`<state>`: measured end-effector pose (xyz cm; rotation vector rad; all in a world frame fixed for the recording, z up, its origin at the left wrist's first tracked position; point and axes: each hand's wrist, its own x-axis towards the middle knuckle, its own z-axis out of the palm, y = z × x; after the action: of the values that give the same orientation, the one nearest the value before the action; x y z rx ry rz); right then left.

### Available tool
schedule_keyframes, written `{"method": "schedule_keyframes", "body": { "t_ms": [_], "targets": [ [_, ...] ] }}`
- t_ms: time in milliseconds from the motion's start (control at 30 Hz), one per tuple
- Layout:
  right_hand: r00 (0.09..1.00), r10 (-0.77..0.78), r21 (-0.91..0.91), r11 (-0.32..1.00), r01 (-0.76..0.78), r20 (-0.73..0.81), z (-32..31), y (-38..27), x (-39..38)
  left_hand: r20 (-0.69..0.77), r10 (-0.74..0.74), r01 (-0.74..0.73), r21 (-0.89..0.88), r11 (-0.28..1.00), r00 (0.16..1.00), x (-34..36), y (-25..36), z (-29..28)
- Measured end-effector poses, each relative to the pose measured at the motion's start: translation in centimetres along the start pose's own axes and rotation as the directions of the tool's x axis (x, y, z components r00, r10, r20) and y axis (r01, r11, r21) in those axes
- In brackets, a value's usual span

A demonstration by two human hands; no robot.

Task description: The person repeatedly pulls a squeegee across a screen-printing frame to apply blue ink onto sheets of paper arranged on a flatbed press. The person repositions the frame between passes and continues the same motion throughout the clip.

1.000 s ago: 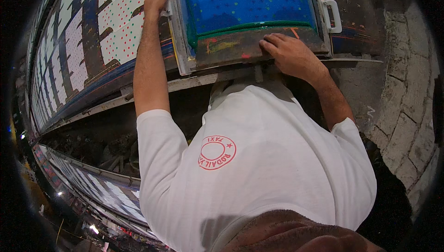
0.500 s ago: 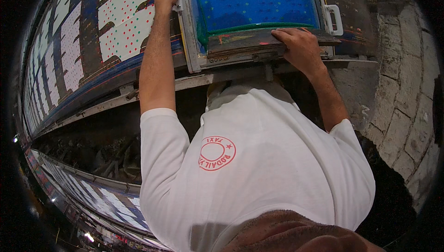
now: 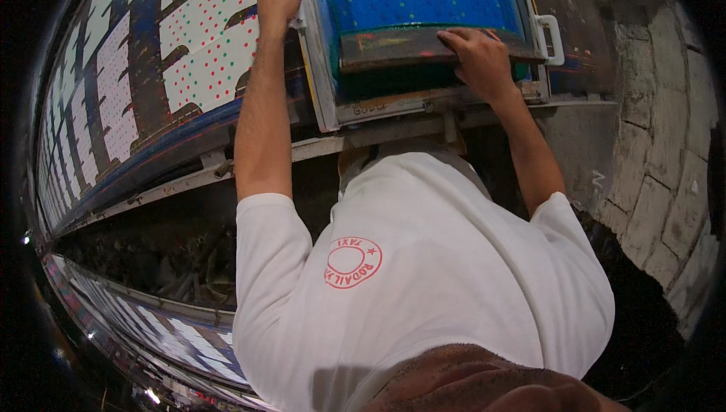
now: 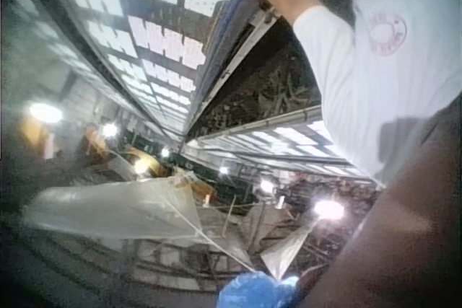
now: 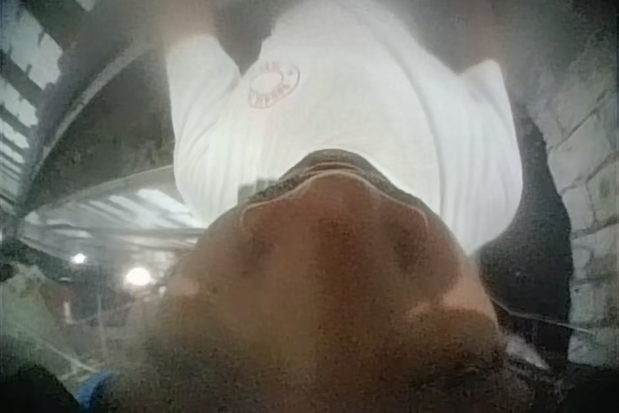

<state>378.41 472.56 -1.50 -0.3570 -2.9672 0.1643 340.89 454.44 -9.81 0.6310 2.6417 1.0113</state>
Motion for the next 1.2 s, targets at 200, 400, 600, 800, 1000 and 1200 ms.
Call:
{"method": "schedule_keyframes", "body": {
  "t_ms": [200,400,600,800,1000,1200],
  "targets": [
    [0.996,-0.042,-0.028,0.999,0.04,-0.079,3.0,5.3,11.9,-0.04,0.034,-0.034,-0.005,0.999,0.999,-0.4,0.6,-0.7],
    [0.998,-0.048,-0.102,0.994,0.043,-0.048,5.1,11.2,25.7,0.01,-0.03,0.03,-0.019,0.999,1.0,-0.5,0.8,-1.1],
    [0.987,-0.115,-0.108,0.989,0.103,-0.112,6.7,17.2,37.1,0.052,-0.143,0.147,-0.075,0.986,0.988,-0.9,1.1,-1.6],
    [0.996,-0.092,-0.038,0.995,0.093,0.007,5.2,19.9,43.2,0.073,-0.135,0.144,-0.144,0.979,0.988,-1.5,1.7,-1.8],
    [0.992,-0.129,-0.035,0.991,0.129,0.009,5.2,21.4,45.9,0.066,-0.112,0.118,-0.101,0.988,0.992,-1.6,1.8,-1.9],
    [0.976,-0.213,-0.043,0.976,0.215,0.048,6.4,21.0,46.1,0.067,-0.14,0.145,-0.072,0.987,0.988,-1.7,2.2,-2.0]
  ]
}}
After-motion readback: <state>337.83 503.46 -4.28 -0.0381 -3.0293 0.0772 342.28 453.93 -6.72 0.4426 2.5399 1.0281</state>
